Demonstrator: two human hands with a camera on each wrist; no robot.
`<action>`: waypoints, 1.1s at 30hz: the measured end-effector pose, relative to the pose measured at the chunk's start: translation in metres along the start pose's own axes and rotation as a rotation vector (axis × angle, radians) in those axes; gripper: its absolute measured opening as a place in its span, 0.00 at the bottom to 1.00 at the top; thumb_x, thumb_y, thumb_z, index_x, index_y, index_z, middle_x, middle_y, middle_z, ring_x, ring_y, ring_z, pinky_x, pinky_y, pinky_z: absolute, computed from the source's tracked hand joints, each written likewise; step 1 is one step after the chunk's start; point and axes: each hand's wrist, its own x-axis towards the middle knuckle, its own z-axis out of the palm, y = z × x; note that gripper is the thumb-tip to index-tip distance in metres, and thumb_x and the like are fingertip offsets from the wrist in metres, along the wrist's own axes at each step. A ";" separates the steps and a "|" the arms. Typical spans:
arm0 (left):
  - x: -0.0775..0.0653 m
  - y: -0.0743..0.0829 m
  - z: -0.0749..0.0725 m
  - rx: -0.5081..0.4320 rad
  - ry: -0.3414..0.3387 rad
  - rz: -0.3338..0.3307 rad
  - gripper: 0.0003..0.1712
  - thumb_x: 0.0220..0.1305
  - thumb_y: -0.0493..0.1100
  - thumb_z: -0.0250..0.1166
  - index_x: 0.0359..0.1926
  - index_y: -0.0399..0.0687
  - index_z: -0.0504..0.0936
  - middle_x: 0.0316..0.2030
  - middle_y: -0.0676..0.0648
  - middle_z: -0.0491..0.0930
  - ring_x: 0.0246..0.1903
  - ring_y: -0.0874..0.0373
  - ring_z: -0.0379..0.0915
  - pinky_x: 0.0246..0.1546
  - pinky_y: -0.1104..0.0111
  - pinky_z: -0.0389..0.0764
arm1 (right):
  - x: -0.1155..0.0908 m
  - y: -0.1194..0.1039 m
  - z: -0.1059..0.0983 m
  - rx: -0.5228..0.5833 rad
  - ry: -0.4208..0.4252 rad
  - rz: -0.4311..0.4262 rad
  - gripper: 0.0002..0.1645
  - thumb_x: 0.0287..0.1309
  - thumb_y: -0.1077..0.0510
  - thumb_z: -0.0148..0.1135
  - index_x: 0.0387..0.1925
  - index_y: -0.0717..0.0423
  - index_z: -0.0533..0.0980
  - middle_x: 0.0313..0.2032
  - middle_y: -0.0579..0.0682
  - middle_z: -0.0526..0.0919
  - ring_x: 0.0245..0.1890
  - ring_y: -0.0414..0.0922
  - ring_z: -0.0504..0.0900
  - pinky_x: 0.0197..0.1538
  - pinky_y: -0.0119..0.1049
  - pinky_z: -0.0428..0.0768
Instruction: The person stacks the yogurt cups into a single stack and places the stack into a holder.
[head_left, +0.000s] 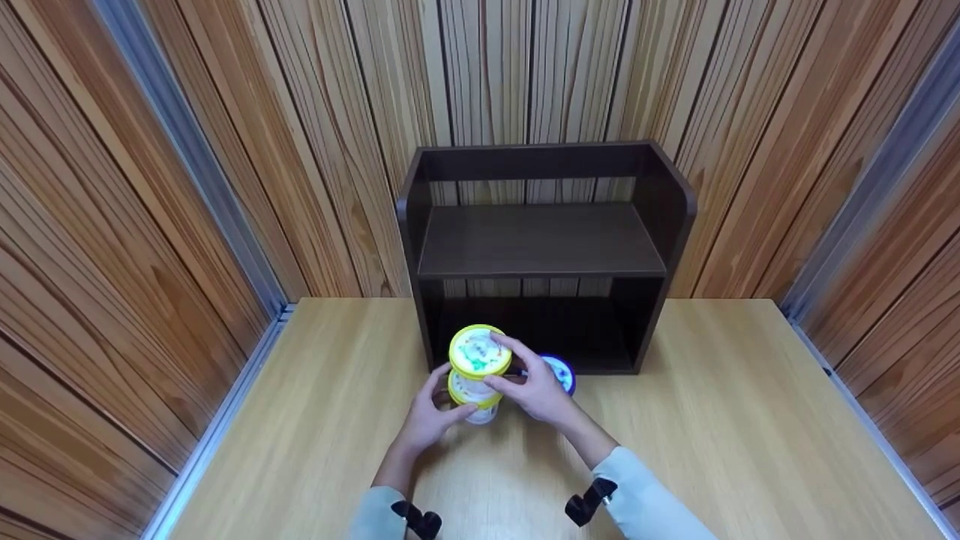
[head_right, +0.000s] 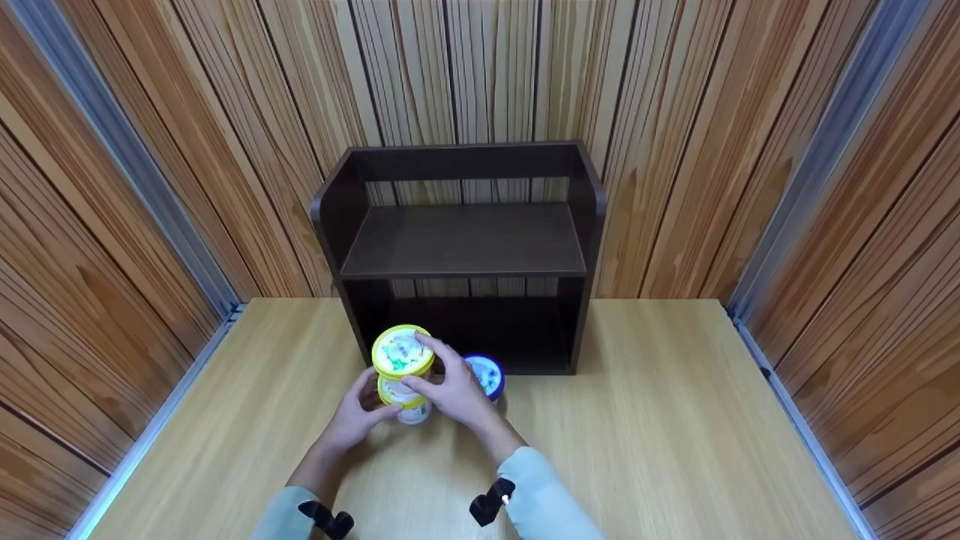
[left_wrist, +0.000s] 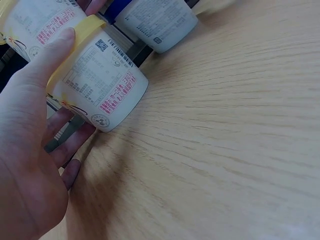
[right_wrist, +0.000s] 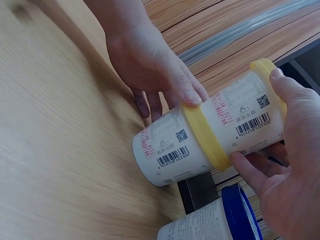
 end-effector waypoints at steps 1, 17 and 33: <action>0.000 0.000 0.000 0.001 0.000 0.003 0.51 0.71 0.44 0.80 0.87 0.47 0.63 0.73 0.34 0.79 0.72 0.39 0.77 0.76 0.42 0.78 | 0.000 0.000 0.000 0.000 0.000 0.002 0.43 0.77 0.58 0.72 0.85 0.60 0.66 0.81 0.71 0.70 0.76 0.71 0.77 0.71 0.47 0.88; -0.001 -0.001 -0.002 0.011 0.004 0.004 0.50 0.72 0.44 0.80 0.86 0.47 0.64 0.74 0.34 0.78 0.73 0.37 0.76 0.76 0.40 0.78 | 0.003 -0.001 0.003 -0.001 -0.013 -0.016 0.44 0.77 0.58 0.72 0.85 0.61 0.64 0.83 0.70 0.67 0.75 0.72 0.78 0.71 0.52 0.88; -0.001 -0.001 0.001 0.010 -0.008 0.011 0.50 0.72 0.43 0.79 0.86 0.47 0.63 0.75 0.34 0.77 0.74 0.36 0.75 0.78 0.39 0.76 | -0.006 -0.001 -0.022 -0.058 0.057 -0.108 0.45 0.72 0.63 0.75 0.83 0.65 0.66 0.81 0.72 0.69 0.75 0.76 0.78 0.67 0.73 0.85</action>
